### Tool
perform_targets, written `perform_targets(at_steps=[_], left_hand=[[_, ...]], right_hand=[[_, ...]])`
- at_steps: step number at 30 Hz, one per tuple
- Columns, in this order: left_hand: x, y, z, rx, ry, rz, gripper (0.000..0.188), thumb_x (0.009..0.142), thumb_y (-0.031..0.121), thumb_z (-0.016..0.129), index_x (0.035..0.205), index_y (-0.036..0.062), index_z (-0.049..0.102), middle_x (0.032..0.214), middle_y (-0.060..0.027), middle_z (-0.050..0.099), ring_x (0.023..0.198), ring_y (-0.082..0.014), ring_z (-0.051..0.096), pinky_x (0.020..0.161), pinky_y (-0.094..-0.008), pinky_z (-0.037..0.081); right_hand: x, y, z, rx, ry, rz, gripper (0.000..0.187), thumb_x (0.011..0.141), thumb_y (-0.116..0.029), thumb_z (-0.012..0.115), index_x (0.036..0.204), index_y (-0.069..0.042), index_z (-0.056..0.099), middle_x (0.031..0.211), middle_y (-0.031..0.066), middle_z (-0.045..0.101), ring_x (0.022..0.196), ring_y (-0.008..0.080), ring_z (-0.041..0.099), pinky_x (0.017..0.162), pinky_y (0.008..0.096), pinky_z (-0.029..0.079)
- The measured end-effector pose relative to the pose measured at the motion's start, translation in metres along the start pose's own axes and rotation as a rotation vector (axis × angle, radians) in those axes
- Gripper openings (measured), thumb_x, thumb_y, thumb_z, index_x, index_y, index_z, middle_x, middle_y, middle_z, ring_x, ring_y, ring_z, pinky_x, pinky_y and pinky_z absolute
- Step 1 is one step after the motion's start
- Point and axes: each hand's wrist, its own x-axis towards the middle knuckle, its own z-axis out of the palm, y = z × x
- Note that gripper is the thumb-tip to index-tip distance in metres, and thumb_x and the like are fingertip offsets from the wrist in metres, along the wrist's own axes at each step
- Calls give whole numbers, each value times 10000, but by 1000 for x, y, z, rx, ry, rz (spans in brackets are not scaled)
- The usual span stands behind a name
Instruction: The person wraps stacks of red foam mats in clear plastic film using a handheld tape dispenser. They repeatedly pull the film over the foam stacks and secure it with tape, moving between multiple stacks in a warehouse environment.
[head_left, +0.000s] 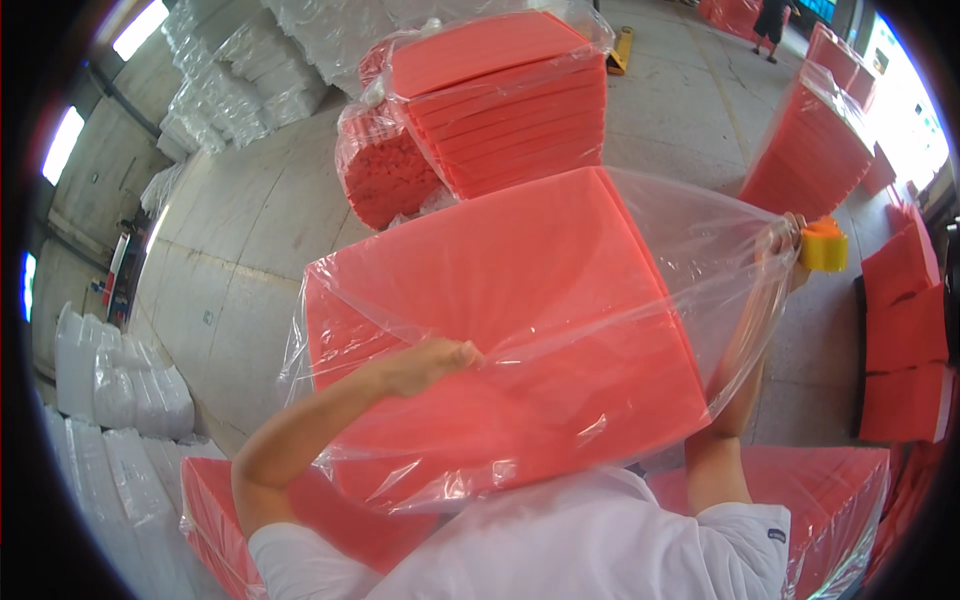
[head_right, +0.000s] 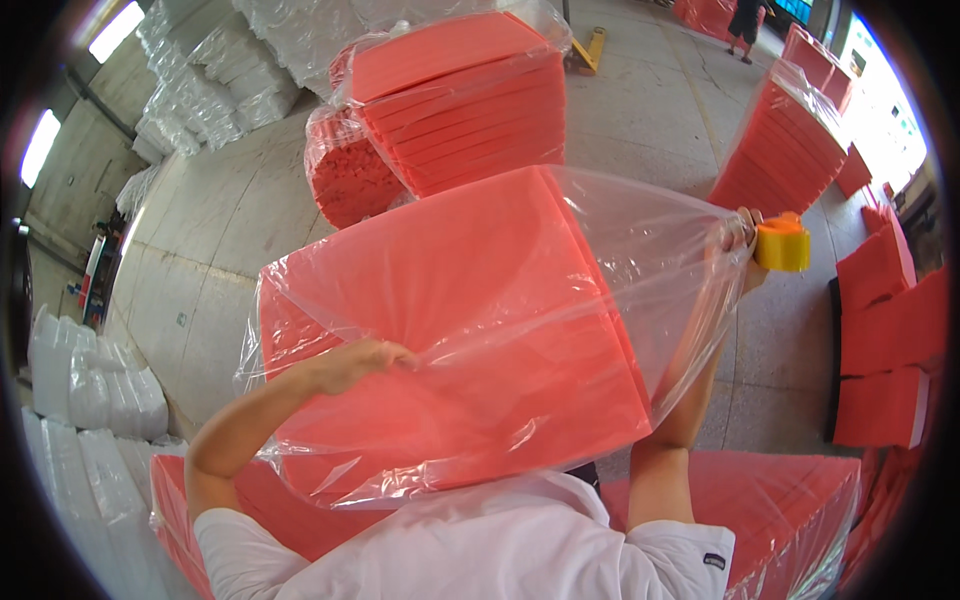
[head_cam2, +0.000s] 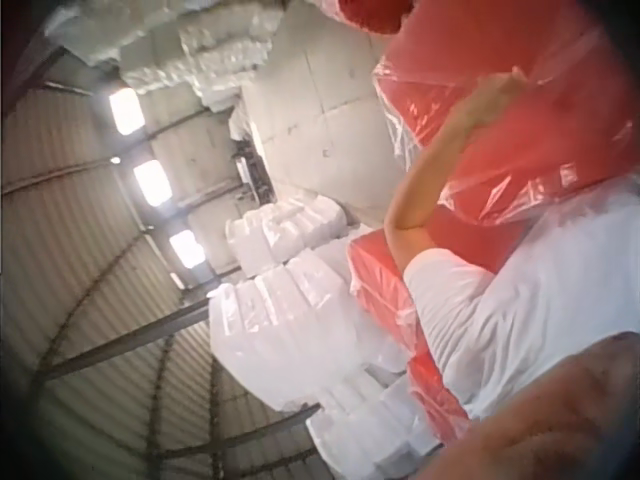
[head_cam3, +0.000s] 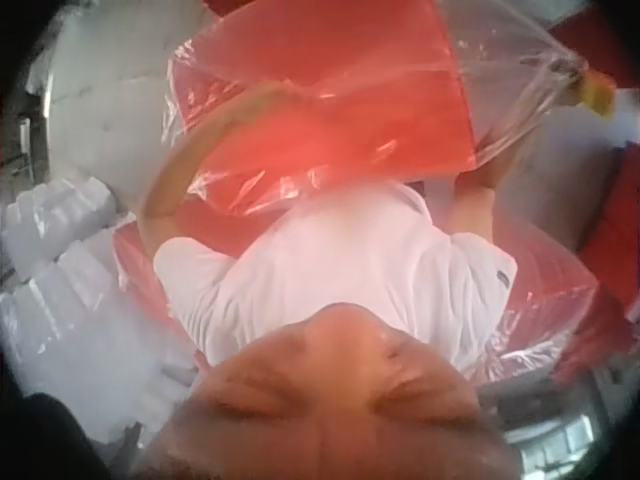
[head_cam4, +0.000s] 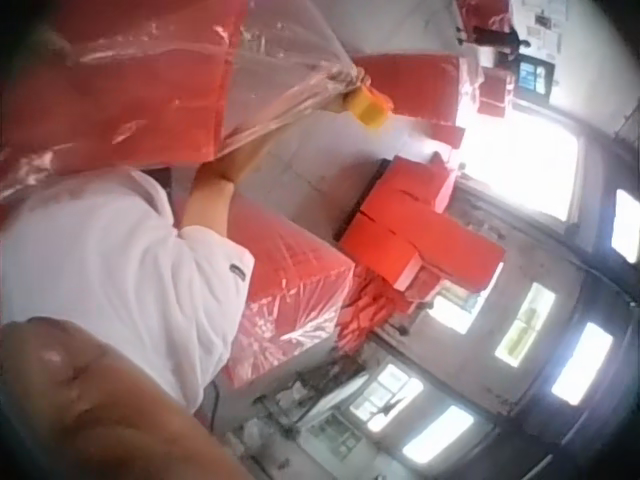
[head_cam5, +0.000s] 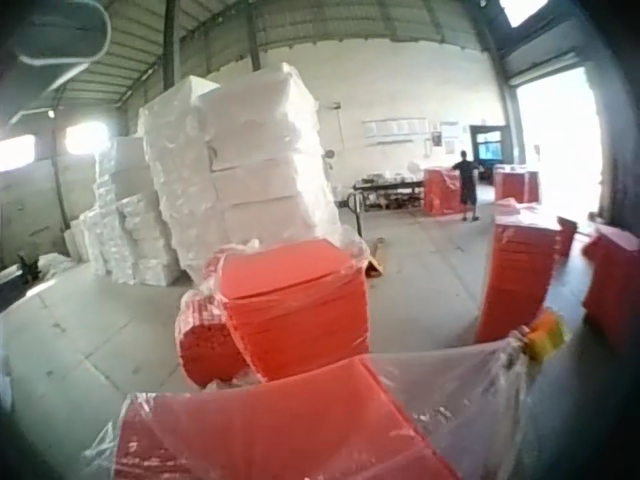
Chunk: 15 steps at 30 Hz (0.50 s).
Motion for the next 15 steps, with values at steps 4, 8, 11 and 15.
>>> perform_targets(at_steps=[4, 8, 11, 15], left_hand=[[-20, 50, 38, 211, -44, -242, 275, 926, 263, 633, 993, -3, 633, 1132, -176, 600, 1078, -333, 573, 938, -410, 439], [-18, 92, 26, 469, 87, -266, 173, 887, 182, 662, 895, 10, 651, 1193, -171, 573, 1162, -354, 529, 989, -430, 417], [-21, 89, 7, 965, 503, 233, 113, 864, 119, 646, 882, 7, 650, 1157, -158, 574, 1129, -344, 537, 945, -437, 425], [11, -5, 11, 838, 667, 140, 79, 860, 59, 599, 911, 4, 627, 1101, -162, 599, 1054, -328, 576, 865, -436, 444]], right_hand=[[9, 33, 0, 121, -40, 67, 206, 909, -222, 609, 890, -75, 466, 709, 22, 391, 601, 154, 386, 560, 287, 320], [12, 18, 9, -75, 128, 7, 247, 931, -267, 551, 960, -27, 500, 735, 43, 458, 590, 148, 378, 563, 260, 335], [20, -6, 11, -358, 175, 124, 292, 945, -310, 515, 971, -19, 521, 762, 56, 512, 574, 143, 422, 530, 254, 358], [53, -25, -12, -753, 422, 280, 326, 958, -338, 491, 997, -27, 580, 803, 75, 596, 577, 149, 505, 488, 278, 424]])
